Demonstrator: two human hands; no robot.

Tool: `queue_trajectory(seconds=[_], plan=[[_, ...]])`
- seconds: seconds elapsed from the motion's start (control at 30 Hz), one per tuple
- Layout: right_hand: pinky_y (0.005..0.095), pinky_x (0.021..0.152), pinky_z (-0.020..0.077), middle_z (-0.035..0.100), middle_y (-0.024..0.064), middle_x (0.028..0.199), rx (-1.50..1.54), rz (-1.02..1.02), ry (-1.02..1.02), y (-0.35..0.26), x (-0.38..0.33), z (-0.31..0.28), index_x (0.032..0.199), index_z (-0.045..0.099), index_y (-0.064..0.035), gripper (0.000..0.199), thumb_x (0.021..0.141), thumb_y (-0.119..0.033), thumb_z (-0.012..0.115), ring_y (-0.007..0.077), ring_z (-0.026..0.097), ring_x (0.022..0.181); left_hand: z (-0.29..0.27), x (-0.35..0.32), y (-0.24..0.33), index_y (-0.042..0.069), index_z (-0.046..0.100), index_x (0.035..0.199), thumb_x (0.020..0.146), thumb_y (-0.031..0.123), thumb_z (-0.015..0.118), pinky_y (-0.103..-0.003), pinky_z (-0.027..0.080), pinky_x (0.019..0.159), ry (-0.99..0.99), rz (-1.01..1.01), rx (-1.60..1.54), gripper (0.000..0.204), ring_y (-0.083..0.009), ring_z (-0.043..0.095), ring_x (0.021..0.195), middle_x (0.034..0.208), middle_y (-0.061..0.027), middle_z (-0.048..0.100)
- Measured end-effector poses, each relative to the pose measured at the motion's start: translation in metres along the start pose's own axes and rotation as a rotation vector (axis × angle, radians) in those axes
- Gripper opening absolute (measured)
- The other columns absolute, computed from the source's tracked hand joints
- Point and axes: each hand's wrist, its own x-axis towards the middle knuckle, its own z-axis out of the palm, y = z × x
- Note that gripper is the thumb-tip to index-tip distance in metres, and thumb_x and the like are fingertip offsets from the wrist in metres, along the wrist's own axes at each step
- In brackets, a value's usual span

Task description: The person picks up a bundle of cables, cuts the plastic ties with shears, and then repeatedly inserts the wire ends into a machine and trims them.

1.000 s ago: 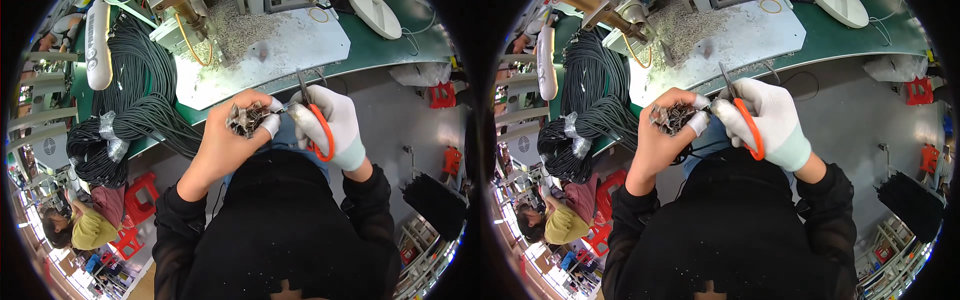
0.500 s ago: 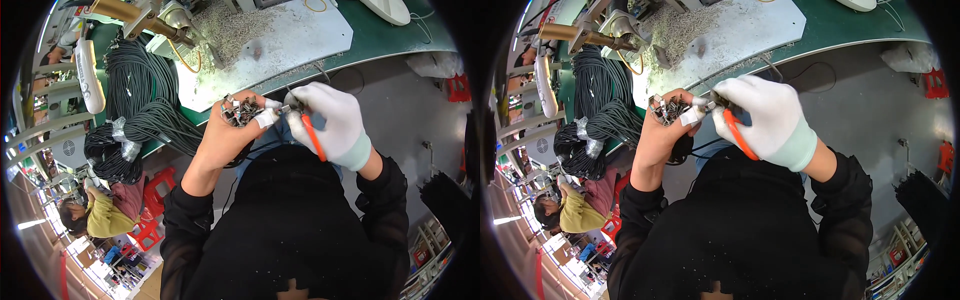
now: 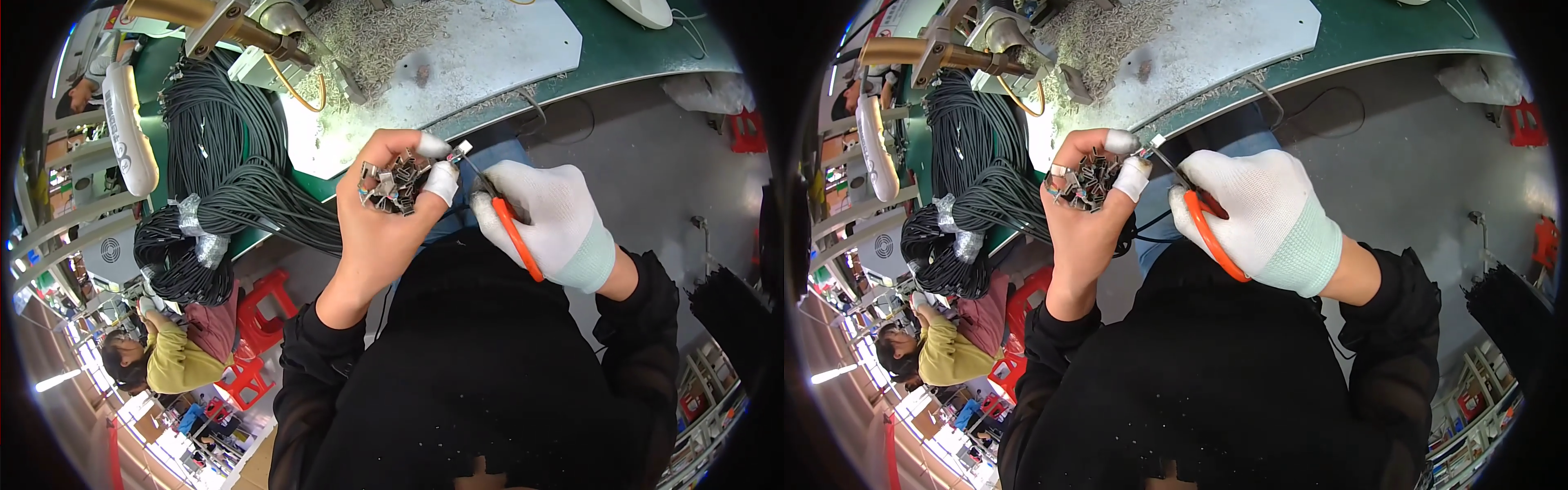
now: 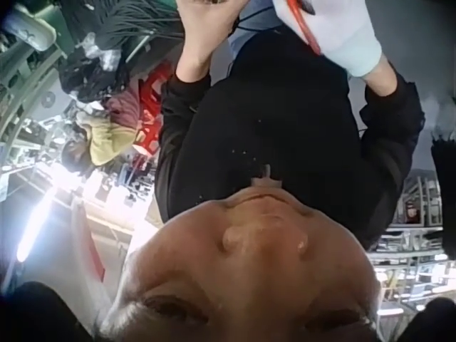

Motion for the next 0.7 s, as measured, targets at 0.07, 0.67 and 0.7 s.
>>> queue_trajectory(seconds=[0.07,0.67,0.7], plan=[[0.0316,0.048,0.0428,0.053,0.0123,0.06,0.032,0.015,0.008,-0.004,0.001,0.003,0.081,0.058,-0.0035,0.01,0.078,-0.009,0.066,0.0295,0.054,0.05,0.001,-0.002,-0.006,0.0,0.058,0.096,0.08,-0.003,0.067,-0.017,0.041,0.061,-0.014,0.201,0.1,0.019,-0.0018,0.052,0.071,0.082,0.0023,0.06],[0.029,0.045,0.0407,0.054,0.0079,0.059,-0.369,-0.128,0.044,0.007,0.008,0.009,0.084,0.062,-0.0031,0.009,0.082,-0.012,0.063,0.0196,0.051,0.044,-0.01,-0.001,-0.017,-0.001,0.057,0.099,0.079,-0.001,0.067,-0.022,0.046,0.061,-0.069,0.294,0.5,0.022,-0.0051,0.056,0.069,0.078,0.0001,0.061],[0.029,0.045,0.0407,0.054,0.0079,0.059,-0.368,-0.131,0.042,0.006,0.01,0.008,0.084,0.062,-0.0031,0.009,0.082,-0.012,0.063,0.0196,0.051,0.044,-0.011,0.0,-0.015,-0.001,0.058,0.1,0.08,-0.001,0.067,-0.022,0.046,0.061,-0.073,0.141,0.361,0.022,-0.0061,0.056,0.068,0.078,-0.0003,0.061]])
